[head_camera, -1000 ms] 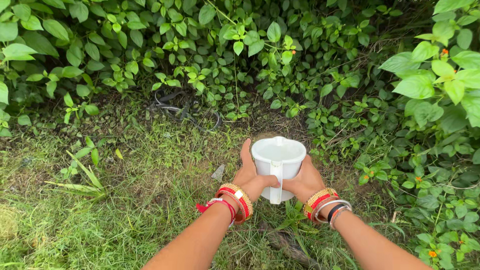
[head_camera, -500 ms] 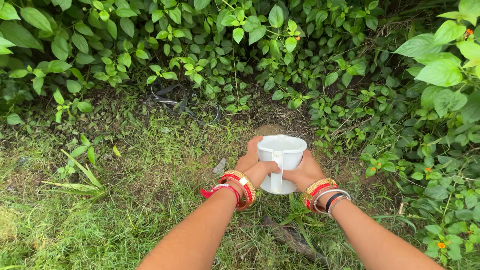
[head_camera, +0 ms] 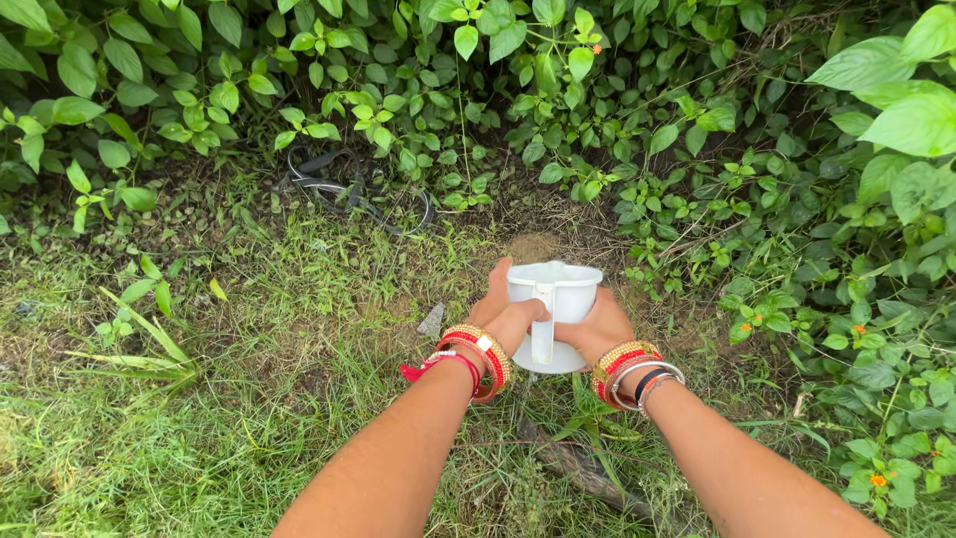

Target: The person holds a white mug and rinses it inside a bucket of water before pouring water over the mug outdoors.

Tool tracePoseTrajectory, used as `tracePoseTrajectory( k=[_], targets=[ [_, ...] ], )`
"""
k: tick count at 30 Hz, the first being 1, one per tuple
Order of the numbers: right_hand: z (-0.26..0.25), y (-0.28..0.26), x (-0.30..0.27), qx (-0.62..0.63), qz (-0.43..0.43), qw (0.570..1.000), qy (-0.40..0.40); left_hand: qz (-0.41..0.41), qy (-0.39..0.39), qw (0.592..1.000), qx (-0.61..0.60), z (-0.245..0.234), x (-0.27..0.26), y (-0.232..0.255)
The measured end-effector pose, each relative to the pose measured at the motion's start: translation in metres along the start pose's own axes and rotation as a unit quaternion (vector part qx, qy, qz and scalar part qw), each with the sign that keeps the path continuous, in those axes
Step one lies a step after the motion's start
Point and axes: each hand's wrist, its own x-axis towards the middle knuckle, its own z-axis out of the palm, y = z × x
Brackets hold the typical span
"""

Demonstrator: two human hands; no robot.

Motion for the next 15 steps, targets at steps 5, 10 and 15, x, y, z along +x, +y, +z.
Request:
tracePoseTrajectory(
  k=[5, 10, 15],
  targets=[
    [0.003, 0.003, 0.002, 0.026, -0.012, 0.999, -0.018, -0.008, 0.01, 1.0, 0.001, 0.003, 0.008, -0.007],
    [0.002, 0.004, 0.006, 0.047, 0.01, 0.998, -0.038, -0.025, 0.017, 1.0, -0.006, 0.005, 0.013, -0.01],
    [0.003, 0.002, 0.011, 0.037, 0.0, 0.999, -0.038, -0.027, 0.015, 0.998, -0.05, 0.004, 0.014, -0.011]
  ],
)
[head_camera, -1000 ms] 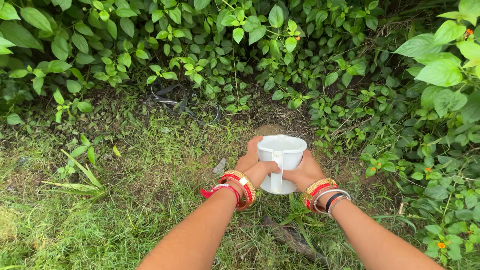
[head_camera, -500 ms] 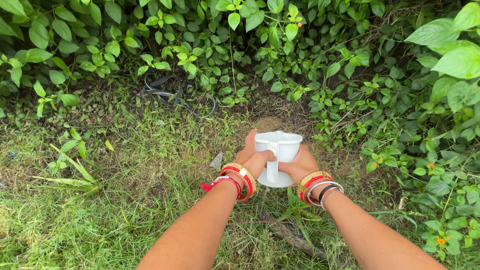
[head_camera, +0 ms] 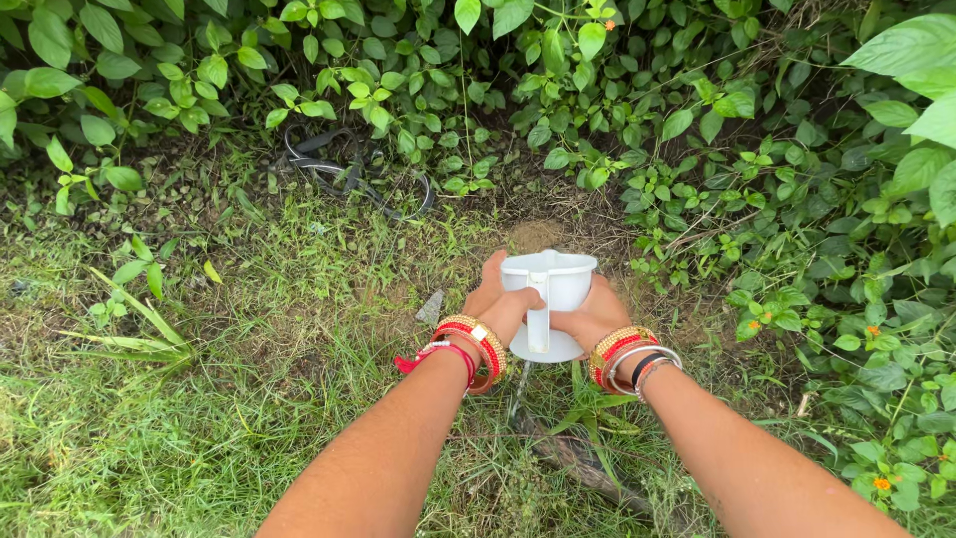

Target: The person holds a white mug and rinses it inside a bucket of water before pouring water over the mug outdoors.

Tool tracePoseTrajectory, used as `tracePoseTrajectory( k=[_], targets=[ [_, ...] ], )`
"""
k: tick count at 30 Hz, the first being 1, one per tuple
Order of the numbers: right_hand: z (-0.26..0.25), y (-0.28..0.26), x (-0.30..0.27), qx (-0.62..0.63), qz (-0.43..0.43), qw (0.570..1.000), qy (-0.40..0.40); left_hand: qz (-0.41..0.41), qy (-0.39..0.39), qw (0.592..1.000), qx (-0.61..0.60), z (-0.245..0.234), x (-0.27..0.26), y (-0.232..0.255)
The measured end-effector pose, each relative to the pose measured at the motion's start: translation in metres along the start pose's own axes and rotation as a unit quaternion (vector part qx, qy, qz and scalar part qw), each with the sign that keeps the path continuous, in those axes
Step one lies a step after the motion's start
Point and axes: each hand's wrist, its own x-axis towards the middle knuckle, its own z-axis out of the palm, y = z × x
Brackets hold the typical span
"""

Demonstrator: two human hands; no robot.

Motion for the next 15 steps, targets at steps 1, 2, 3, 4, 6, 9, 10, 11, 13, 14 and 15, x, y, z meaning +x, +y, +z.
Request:
tracePoseTrajectory(
  k=[1, 2, 3, 4, 6, 9, 10, 11, 13, 14, 15],
  targets=[
    [0.0, 0.0, 0.002, -0.011, 0.009, 1.0, -0.008, -0.003, 0.006, 1.0, 0.001, 0.0, 0.0, 0.0],
    [-0.001, 0.0, 0.003, -0.022, 0.018, 0.999, -0.016, -0.005, 0.012, 1.0, 0.001, 0.001, 0.001, 0.0],
    [-0.001, 0.0, 0.005, -0.034, 0.026, 0.999, -0.024, -0.007, 0.018, 1.0, 0.002, 0.001, 0.001, -0.001],
    [0.0, 0.001, 0.007, -0.024, 0.007, 0.999, -0.024, -0.004, 0.019, 1.0, -0.004, 0.0, 0.002, -0.002],
    [0.003, 0.003, 0.01, -0.005, -0.03, 0.999, -0.025, 0.003, 0.021, 1.0, -0.017, -0.001, 0.003, -0.003],
    [0.006, 0.004, 0.015, -0.033, -0.002, 0.999, -0.01, -0.01, 0.024, 1.0, -0.017, -0.003, 0.005, -0.002],
    [0.006, 0.003, 0.016, -0.029, 0.006, 0.999, -0.017, -0.012, 0.024, 0.999, -0.017, -0.004, 0.005, -0.002],
    [0.006, 0.003, 0.017, -0.025, 0.014, 0.999, -0.023, -0.014, 0.024, 0.999, -0.016, -0.005, 0.006, -0.002],
    [0.005, 0.002, 0.018, -0.019, 0.016, 0.999, -0.033, -0.014, 0.024, 1.0, -0.013, -0.005, 0.008, -0.003],
    [0.005, 0.002, 0.019, -0.016, 0.011, 0.999, -0.038, -0.013, 0.025, 1.0, -0.009, -0.004, 0.009, -0.004],
    [0.006, 0.002, 0.019, -0.013, 0.007, 0.999, -0.042, -0.011, 0.026, 1.0, -0.005, -0.004, 0.009, -0.004]
  ],
)
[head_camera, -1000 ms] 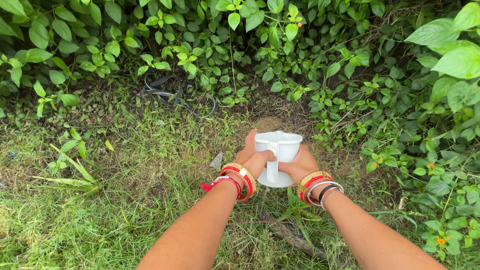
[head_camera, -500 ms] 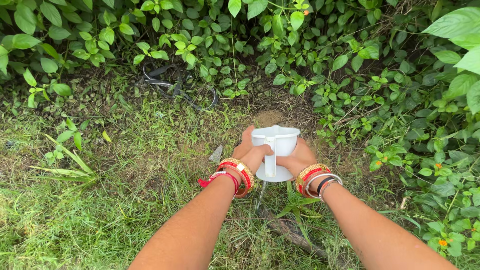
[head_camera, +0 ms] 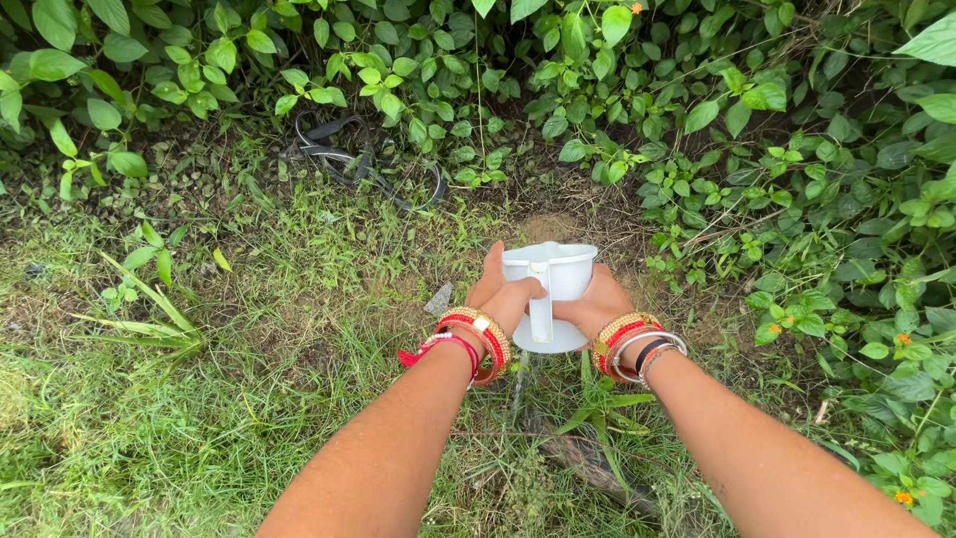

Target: The person holds a white mug and rinses it inside a bucket of water before pouring water over the mug outdoors.

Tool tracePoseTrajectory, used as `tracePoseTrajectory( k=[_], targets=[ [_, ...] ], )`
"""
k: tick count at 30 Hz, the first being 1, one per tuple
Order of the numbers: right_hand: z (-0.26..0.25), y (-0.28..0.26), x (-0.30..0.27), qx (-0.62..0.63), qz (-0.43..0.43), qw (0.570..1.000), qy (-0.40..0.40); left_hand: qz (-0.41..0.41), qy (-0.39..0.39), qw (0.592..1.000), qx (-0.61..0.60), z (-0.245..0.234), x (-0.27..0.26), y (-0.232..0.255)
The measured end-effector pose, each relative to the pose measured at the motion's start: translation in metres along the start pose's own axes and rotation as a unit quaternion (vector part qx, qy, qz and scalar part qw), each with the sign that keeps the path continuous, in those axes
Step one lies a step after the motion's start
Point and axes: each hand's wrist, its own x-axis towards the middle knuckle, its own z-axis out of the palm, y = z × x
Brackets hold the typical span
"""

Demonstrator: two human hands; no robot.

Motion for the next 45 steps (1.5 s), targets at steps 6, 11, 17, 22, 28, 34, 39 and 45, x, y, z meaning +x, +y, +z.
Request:
tracePoseTrajectory(
  k=[6, 11, 17, 22, 28, 34, 39, 45],
  targets=[
    [-0.001, 0.003, 0.002, -0.013, -0.002, 1.0, 0.006, -0.03, 0.0, 1.0, -0.007, 0.003, -0.001, 0.001],
    [-0.002, 0.0, 0.001, -0.019, 0.102, 0.994, 0.03, -0.033, -0.002, 0.999, -0.025, 0.005, 0.002, 0.001],
    [-0.002, -0.002, 0.003, -0.022, 0.094, 0.995, 0.025, -0.02, 0.0, 1.0, -0.022, 0.005, 0.007, -0.002],
    [-0.004, -0.003, 0.005, -0.045, 0.084, 0.995, 0.037, -0.016, 0.0, 0.999, -0.032, 0.006, 0.01, 0.0],
    [-0.005, -0.006, 0.007, -0.062, 0.107, 0.992, 0.039, -0.005, -0.004, 0.999, -0.044, 0.006, 0.014, -0.002],
    [-0.006, -0.006, 0.009, -0.052, 0.087, 0.995, 0.024, -0.007, 0.001, 0.999, -0.037, 0.005, 0.016, -0.002],
    [-0.006, -0.012, 0.006, -0.056, 0.07, 0.996, -0.001, -0.022, 0.007, 1.0, -0.021, 0.003, 0.011, 0.001],
    [-0.005, -0.018, 0.006, -0.039, 0.059, 0.998, -0.005, -0.019, 0.012, 1.0, -0.008, 0.001, 0.013, 0.002]
  ],
)
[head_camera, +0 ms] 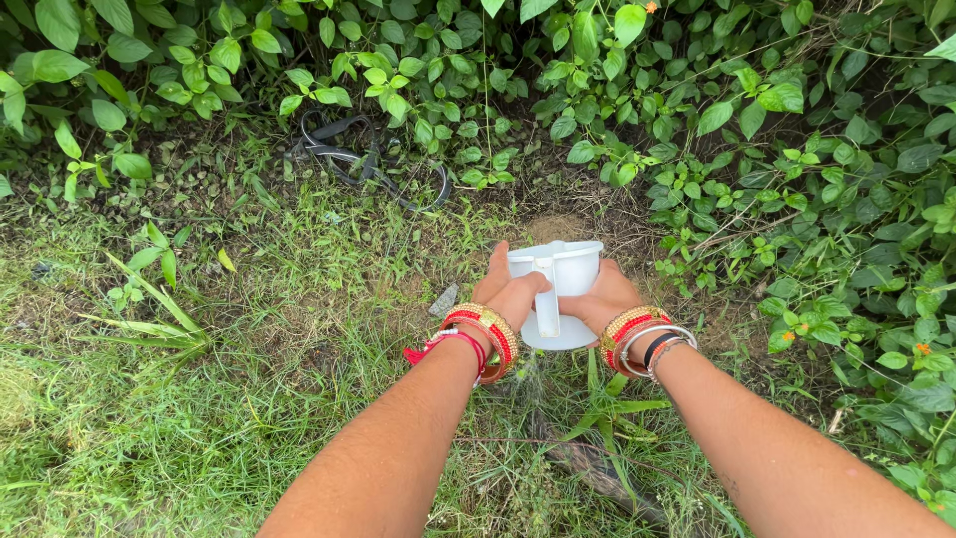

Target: The person holds a white mug and rinses it inside a bucket of water before pouring water over the mug outdoors.

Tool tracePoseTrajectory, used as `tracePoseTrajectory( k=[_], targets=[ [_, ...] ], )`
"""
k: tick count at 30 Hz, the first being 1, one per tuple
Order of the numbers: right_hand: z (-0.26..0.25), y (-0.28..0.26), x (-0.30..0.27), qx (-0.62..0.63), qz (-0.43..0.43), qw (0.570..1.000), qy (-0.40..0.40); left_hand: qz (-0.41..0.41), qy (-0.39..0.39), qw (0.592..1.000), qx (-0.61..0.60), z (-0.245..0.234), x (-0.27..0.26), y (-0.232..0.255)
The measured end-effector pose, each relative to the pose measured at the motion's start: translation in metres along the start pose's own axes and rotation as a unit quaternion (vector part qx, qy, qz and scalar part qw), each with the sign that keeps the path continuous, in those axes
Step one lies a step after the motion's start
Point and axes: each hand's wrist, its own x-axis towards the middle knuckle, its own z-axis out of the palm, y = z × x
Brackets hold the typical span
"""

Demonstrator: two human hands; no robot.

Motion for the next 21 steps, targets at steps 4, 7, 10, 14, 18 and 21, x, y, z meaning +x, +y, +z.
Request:
tracePoseTrajectory(
  k=[4, 7, 10, 14, 18, 21],
  targets=[
    [0.002, 0.004, 0.003, 0.002, 0.019, 1.0, 0.012, -0.001, -0.01, 1.0, -0.011, -0.002, 0.0, -0.002],
    [0.004, 0.012, 0.007, -0.016, 0.007, 1.0, 0.024, 0.002, -0.006, 1.0, -0.006, -0.002, 0.001, -0.004],
    [0.005, 0.016, 0.011, -0.021, -0.016, 1.0, 0.017, -0.005, -0.005, 1.0, -0.009, -0.002, 0.002, -0.007],
    [0.004, 0.009, 0.007, -0.018, 0.014, 1.0, 0.005, -0.006, -0.001, 1.0, 0.01, -0.003, 0.004, -0.008],
    [0.005, 0.001, 0.002, 0.001, 0.015, 1.0, 0.013, -0.008, -0.001, 1.0, -0.005, -0.002, 0.004, -0.007],
    [0.003, -0.002, 0.0, -0.013, 0.079, 0.997, 0.023, -0.008, 0.0, 1.0, 0.023, -0.004, 0.002, -0.004]
  ],
)
